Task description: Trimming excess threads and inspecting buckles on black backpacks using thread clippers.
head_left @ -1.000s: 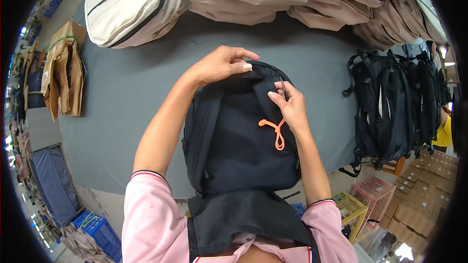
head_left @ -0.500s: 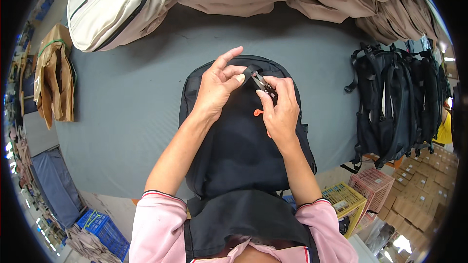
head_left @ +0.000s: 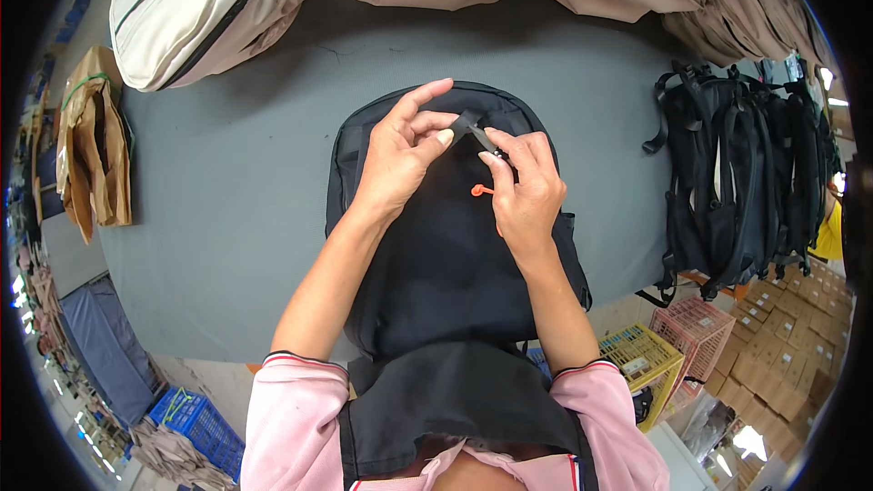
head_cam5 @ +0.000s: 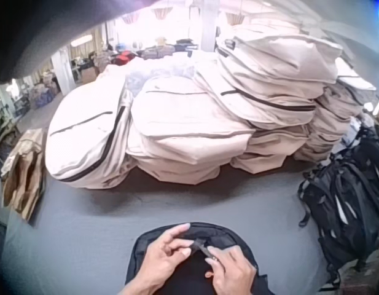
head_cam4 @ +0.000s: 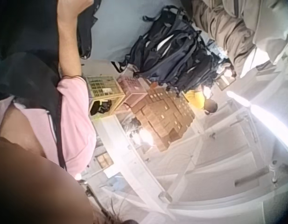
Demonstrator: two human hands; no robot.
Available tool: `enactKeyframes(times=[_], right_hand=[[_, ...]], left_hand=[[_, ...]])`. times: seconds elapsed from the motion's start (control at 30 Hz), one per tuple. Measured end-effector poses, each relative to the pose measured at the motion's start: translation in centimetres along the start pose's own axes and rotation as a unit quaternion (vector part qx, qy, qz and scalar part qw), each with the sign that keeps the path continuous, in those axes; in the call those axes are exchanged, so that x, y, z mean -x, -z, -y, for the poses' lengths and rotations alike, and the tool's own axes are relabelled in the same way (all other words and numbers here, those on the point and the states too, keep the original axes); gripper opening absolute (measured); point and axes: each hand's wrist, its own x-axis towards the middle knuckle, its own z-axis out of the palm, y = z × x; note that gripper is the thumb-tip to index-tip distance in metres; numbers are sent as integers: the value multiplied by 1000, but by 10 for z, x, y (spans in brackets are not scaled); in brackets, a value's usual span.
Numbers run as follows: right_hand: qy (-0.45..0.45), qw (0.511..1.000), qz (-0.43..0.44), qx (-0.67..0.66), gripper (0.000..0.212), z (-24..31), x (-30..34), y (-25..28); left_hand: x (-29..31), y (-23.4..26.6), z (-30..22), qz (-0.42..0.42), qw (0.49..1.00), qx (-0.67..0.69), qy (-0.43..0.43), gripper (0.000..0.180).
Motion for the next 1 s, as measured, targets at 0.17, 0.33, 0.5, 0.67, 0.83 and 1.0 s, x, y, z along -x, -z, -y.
enactKeyframes(times=[0.17, 0.33, 0.5, 0.67, 0.83, 1.0], right_hand=[[-30, 998, -17, -54, 26, 7, 2, 6], [-15, 999, -3, -28, 28, 4, 3, -3], [-47, 998, -15, -49, 27, 8, 6, -6], [-21, 999, -19, -24, 26, 1, 6, -4], [-45, 996, -29, -65, 25, 6, 7, -1], [-99, 990, 1, -98, 25, 6, 6, -7]], left_hand=[[0, 0, -3, -7, 1000, 19, 9, 50], [2, -1, -5, -17, 1000, 9, 12, 50], [1, -1, -3, -20, 999, 17, 17, 49], [1, 0, -1, -17, 1000, -5, 18, 51], [0, 0, 0, -22, 1000, 7, 13, 49], [0, 0, 0, -33, 999, 2, 13, 49]])
